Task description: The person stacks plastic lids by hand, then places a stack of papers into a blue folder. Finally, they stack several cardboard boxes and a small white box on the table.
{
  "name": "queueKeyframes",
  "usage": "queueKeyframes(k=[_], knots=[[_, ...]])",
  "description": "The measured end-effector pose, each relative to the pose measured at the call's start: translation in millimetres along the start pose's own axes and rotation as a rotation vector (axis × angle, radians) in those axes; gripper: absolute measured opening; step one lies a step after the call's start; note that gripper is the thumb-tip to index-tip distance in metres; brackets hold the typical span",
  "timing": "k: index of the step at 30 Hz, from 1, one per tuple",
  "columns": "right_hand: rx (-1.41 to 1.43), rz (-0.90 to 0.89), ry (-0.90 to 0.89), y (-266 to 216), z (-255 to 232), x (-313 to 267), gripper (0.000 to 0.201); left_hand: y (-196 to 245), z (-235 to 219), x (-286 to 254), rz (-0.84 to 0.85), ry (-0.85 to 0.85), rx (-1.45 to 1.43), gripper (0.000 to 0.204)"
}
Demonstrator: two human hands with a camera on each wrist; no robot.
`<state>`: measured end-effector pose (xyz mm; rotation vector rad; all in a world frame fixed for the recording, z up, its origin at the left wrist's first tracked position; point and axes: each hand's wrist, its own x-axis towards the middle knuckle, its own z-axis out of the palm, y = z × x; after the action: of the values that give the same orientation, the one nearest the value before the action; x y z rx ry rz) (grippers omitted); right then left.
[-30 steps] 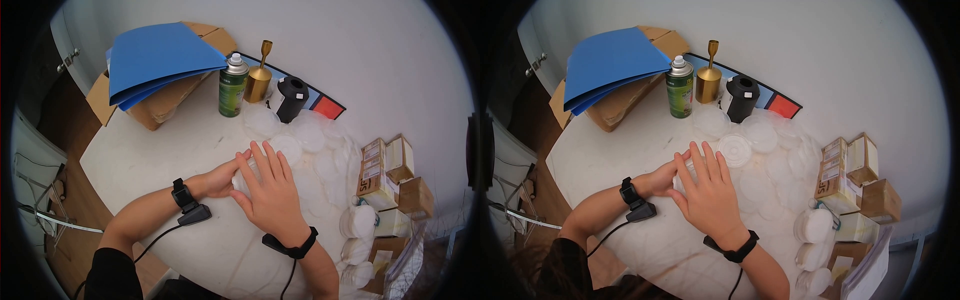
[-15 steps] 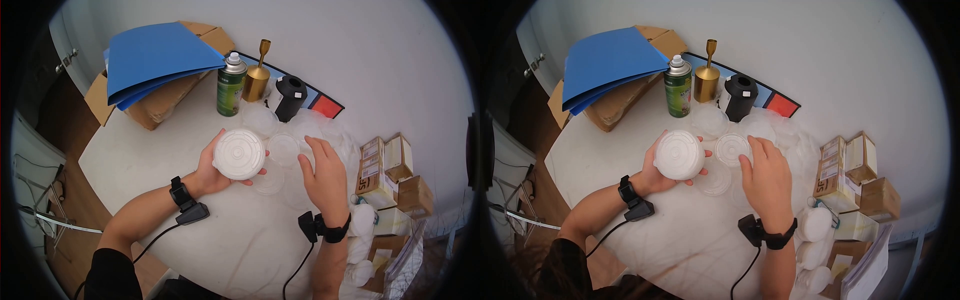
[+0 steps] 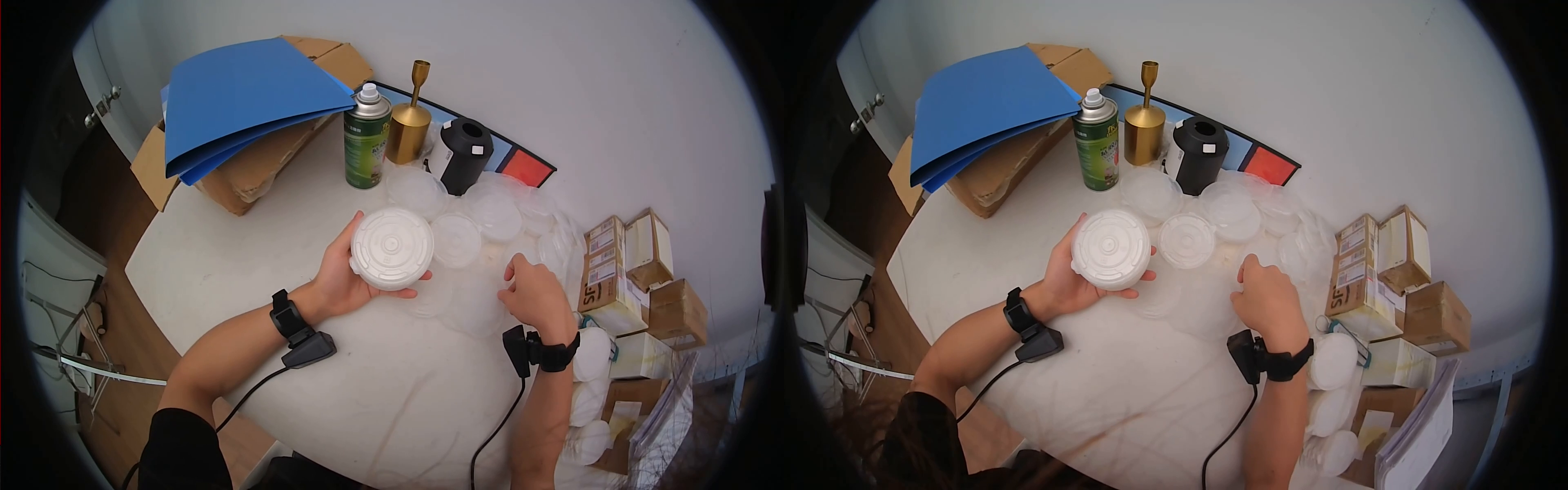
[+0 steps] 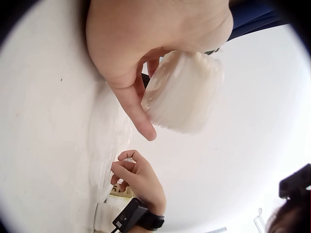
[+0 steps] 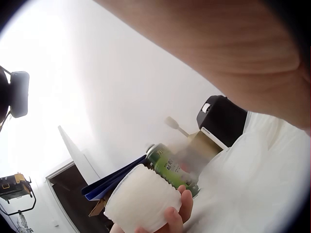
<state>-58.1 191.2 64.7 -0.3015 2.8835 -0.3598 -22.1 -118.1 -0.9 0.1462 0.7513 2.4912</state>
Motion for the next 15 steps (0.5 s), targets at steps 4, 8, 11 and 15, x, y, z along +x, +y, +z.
queueKeyframes(k=[4, 8, 11, 15], knots=[[0.075, -0.042, 0.012, -6, -8, 0, 0.03, 0, -2, 1, 0.012, -0.012, 0.009, 0.079], [0.252, -0.151, 0.221, -21, -30, -8, 0.025, 0, -2, 0, 0.005, -0.006, 0.019, 0.079], [0.277, -0.309, 0.423, -38, -34, -12, 0.02, 0, -2, 0, 0.025, -0.008, 0.005, 0.079], [0.258, -0.481, 0.251, -50, -23, -11, 0.018, 0, -3, -2, 0.052, 0.01, 0.006, 0.08]])
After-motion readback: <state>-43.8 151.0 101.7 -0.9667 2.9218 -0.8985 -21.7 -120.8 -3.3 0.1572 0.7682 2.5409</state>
